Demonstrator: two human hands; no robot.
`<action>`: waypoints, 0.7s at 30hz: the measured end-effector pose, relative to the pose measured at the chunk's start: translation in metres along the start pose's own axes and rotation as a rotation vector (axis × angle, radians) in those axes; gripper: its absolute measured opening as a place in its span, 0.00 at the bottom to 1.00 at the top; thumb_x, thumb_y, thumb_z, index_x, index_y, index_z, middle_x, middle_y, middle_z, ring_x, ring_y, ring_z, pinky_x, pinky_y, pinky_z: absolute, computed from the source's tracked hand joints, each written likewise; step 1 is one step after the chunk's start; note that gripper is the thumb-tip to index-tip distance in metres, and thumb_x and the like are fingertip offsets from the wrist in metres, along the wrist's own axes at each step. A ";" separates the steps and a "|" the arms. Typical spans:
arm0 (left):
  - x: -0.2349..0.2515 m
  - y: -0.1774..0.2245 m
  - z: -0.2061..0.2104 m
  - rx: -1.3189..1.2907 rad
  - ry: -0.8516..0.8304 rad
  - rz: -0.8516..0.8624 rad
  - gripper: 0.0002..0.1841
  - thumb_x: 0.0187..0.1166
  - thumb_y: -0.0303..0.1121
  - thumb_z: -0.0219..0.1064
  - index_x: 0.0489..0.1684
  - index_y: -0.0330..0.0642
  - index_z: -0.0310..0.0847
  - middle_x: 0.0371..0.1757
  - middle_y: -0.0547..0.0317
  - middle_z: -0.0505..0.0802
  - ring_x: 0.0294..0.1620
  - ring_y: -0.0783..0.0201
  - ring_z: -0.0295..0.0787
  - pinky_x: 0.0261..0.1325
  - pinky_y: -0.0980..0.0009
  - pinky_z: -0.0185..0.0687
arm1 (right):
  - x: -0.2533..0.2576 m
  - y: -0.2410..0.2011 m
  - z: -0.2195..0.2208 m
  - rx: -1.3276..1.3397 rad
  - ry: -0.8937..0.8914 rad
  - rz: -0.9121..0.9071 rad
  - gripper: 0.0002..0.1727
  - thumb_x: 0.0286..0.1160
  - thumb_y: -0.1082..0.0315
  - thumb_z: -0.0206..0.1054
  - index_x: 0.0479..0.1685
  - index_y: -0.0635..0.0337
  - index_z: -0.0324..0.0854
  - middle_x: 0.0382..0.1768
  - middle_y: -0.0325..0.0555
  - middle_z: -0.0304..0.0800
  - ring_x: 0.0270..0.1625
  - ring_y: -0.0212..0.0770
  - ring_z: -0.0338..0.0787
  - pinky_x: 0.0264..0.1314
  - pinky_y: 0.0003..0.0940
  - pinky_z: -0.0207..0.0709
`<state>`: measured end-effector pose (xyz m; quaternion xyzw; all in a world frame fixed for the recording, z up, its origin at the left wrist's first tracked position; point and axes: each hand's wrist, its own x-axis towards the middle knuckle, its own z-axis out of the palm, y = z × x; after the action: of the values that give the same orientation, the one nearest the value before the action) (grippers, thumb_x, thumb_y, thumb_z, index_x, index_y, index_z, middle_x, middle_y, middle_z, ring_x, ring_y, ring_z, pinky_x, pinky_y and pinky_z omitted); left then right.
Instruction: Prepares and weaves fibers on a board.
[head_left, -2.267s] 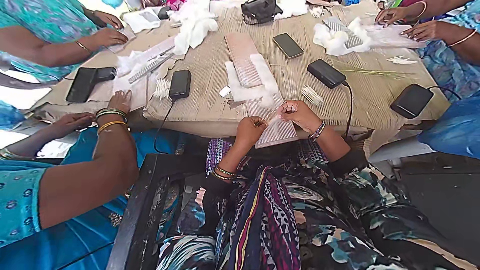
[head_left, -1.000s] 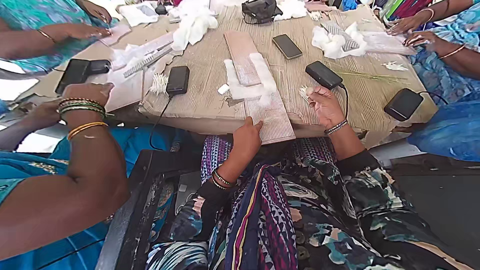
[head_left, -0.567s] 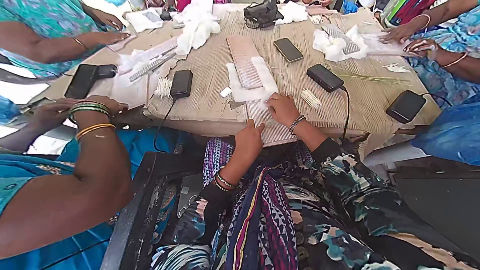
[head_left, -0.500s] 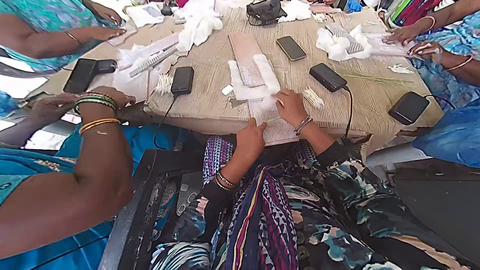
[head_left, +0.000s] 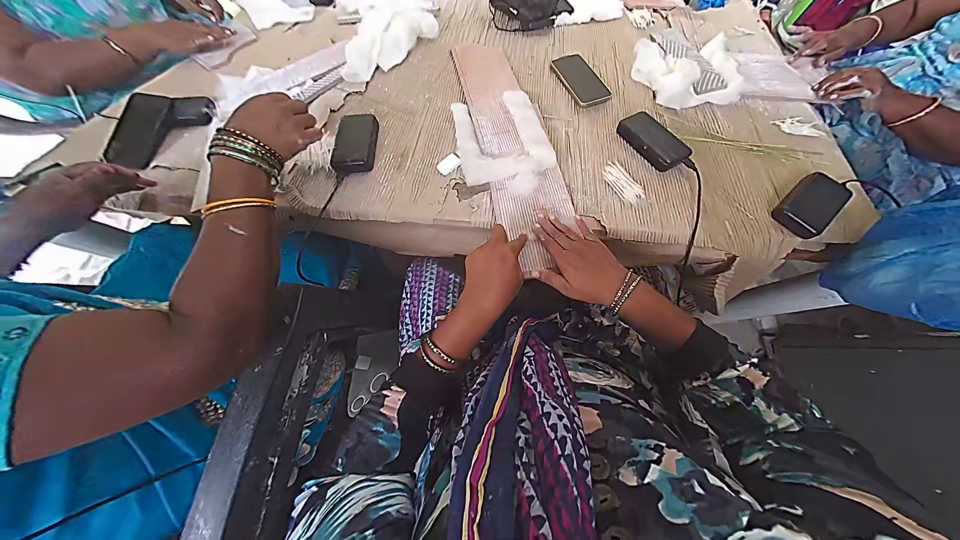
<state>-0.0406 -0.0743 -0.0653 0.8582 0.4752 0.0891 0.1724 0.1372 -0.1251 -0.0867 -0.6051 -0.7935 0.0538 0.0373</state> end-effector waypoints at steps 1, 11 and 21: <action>-0.005 -0.001 0.000 -0.022 0.005 0.019 0.19 0.81 0.23 0.62 0.65 0.47 0.91 0.58 0.38 0.87 0.46 0.43 0.92 0.46 0.46 0.88 | -0.009 -0.002 -0.004 -0.001 -0.043 0.012 0.48 0.86 0.32 0.41 0.91 0.65 0.58 0.94 0.55 0.54 0.96 0.52 0.53 0.94 0.66 0.35; -0.032 -0.024 0.026 -0.183 0.360 0.243 0.14 0.74 0.18 0.64 0.48 0.38 0.96 0.39 0.42 0.90 0.36 0.48 0.91 0.38 0.52 0.88 | -0.033 0.012 -0.027 0.219 0.330 -0.022 0.33 0.89 0.49 0.43 0.72 0.63 0.84 0.79 0.51 0.81 0.85 0.56 0.75 0.86 0.75 0.48; -0.025 -0.044 0.020 -0.183 0.266 0.254 0.15 0.77 0.18 0.63 0.48 0.39 0.96 0.40 0.41 0.91 0.37 0.47 0.92 0.41 0.50 0.88 | -0.017 -0.015 -0.011 0.089 -0.163 0.076 0.45 0.87 0.33 0.42 0.95 0.54 0.54 0.96 0.51 0.46 0.98 0.54 0.42 0.93 0.69 0.28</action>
<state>-0.0820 -0.0782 -0.0998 0.8727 0.3716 0.2657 0.1726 0.1284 -0.1454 -0.0741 -0.6261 -0.7671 0.1394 -0.0023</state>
